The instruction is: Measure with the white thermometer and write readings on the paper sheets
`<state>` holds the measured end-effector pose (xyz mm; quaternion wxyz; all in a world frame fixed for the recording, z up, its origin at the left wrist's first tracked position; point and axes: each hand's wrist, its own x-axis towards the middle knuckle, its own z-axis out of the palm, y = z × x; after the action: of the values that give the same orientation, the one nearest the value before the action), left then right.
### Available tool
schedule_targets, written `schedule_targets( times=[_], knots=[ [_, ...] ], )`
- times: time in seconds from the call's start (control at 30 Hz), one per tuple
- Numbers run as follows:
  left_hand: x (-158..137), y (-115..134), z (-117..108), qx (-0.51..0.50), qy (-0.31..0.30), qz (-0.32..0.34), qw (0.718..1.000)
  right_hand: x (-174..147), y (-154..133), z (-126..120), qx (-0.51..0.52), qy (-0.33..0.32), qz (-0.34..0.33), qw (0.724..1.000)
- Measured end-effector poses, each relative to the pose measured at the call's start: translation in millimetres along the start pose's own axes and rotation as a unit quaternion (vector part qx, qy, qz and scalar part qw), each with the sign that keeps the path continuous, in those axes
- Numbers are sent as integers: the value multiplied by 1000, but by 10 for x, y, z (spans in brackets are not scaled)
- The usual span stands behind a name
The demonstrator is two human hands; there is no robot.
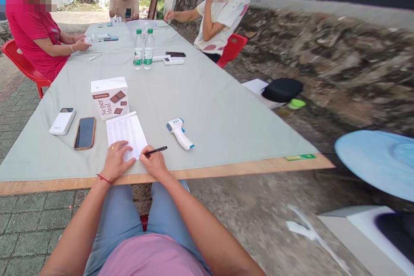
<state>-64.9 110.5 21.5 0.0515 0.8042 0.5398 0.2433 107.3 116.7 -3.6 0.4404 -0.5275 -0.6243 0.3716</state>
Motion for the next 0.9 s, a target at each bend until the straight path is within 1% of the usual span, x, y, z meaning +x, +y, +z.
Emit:
schedule_targets(
  times=[0.03,0.1,0.17,0.2,0.27,0.3,0.37,0.43,0.47,0.5,0.6,0.67,0.73,0.77,0.8,0.83,0.9],
  knots=[
    [1,2,-5,-2,-1,0,1000,-9,7,1,-5,8,0,1000],
    [-2,3,-13,-4,0,-2,1000,-29,14,-8,-18,48,-10,999],
    [-10,-2,-18,-3,4,-2,1000,-32,8,-29,-37,97,-42,994],
    [-14,-8,-18,-2,7,-1,1000,-17,-3,-42,-57,108,-68,990],
    [-17,-26,-14,0,13,4,1000,63,-47,-61,-135,93,-114,980],
    [-16,-37,-12,1,15,7,1000,129,-79,-63,-195,74,-120,971],
    [-14,-52,-14,1,17,13,1000,303,-160,-42,-327,30,-90,940],
    [-23,-60,-30,0,22,13,1000,497,-244,15,-415,1,-48,908],
    [-35,-65,-47,-3,24,9,1000,588,-280,53,-433,-7,-38,900],
    [-51,-74,-72,-8,27,2,1000,666,-308,93,-437,-11,-36,899],
    [-91,-165,-207,-39,34,-36,998,808,-354,184,-416,-11,-47,908],
    [-56,-294,-354,-72,46,-65,994,829,-356,169,-400,-9,-56,915],
    [71,-464,-527,-128,70,-110,983,818,-332,59,-385,0,-66,920],
    [171,-557,-613,-167,87,-146,971,810,-309,-31,-380,14,-67,922],
    [291,-651,-690,-219,111,-201,948,805,-279,-139,-378,35,-64,923],
    [425,-744,-756,-277,140,-255,916,803,-241,-258,-378,63,-53,922],
    [710,-912,-837,-303,163,-286,894,810,-151,-499,-387,116,3,915]
  ],
)
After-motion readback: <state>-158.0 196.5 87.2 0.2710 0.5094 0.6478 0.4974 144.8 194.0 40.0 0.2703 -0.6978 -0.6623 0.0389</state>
